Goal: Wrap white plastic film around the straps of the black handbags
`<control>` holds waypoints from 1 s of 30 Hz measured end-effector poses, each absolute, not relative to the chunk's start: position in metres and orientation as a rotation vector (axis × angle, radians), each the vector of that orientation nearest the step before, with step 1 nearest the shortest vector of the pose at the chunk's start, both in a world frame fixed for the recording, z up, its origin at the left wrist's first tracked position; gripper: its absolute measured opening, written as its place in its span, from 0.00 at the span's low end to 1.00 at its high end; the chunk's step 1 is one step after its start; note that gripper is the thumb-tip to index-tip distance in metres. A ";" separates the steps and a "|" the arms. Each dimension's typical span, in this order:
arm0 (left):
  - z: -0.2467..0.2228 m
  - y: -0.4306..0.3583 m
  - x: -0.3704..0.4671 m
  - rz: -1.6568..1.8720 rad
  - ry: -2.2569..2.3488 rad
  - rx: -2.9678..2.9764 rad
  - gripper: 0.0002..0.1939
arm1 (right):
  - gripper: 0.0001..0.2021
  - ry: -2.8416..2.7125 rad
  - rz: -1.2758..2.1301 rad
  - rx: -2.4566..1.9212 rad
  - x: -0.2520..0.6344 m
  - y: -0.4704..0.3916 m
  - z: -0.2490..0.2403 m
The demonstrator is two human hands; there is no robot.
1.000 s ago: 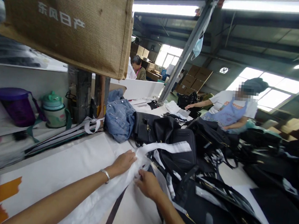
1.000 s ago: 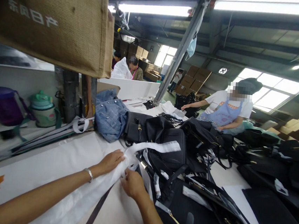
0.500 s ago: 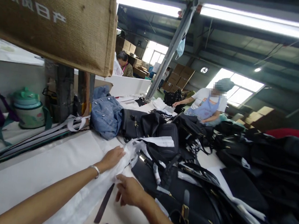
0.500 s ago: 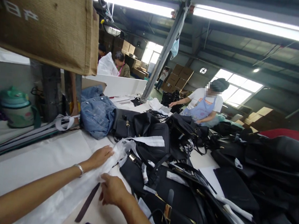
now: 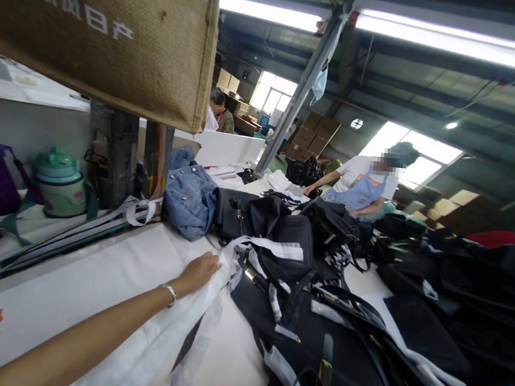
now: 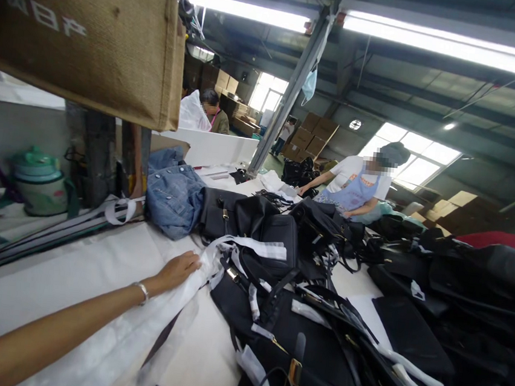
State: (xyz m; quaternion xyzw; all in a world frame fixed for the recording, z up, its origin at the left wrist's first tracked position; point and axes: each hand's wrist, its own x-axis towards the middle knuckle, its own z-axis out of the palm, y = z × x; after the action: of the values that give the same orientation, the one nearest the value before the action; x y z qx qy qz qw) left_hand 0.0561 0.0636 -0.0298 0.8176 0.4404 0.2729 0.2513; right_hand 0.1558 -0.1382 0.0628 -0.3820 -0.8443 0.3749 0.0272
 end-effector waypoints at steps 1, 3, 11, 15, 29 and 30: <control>-0.029 0.063 0.055 0.746 1.191 2.223 0.16 | 0.10 -2.572 1.100 -1.239 0.161 -0.125 0.064; -0.026 0.063 0.053 0.761 1.174 2.217 0.14 | 0.09 -2.408 0.861 -1.517 0.177 -0.091 0.064; -0.017 0.067 0.051 0.797 1.070 2.219 0.13 | 0.07 -1.925 0.337 -2.102 0.210 -0.004 0.019; -0.019 0.075 0.049 0.792 1.004 2.206 0.13 | 0.05 -1.904 0.322 -2.118 0.214 -0.002 0.005; -0.018 0.092 0.019 0.795 1.039 2.179 0.07 | 0.07 -1.728 0.432 -2.114 0.227 0.002 -0.008; -0.017 0.092 0.014 0.804 1.085 2.166 0.08 | 0.08 -1.735 0.475 -2.092 0.225 0.003 -0.008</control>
State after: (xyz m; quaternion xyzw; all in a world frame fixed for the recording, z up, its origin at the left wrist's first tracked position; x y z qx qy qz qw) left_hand 0.0138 0.0920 -0.0172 0.8121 0.4067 0.3013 0.2905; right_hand 0.2248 0.0025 -0.0082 -0.7444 -0.6173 0.1689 0.1904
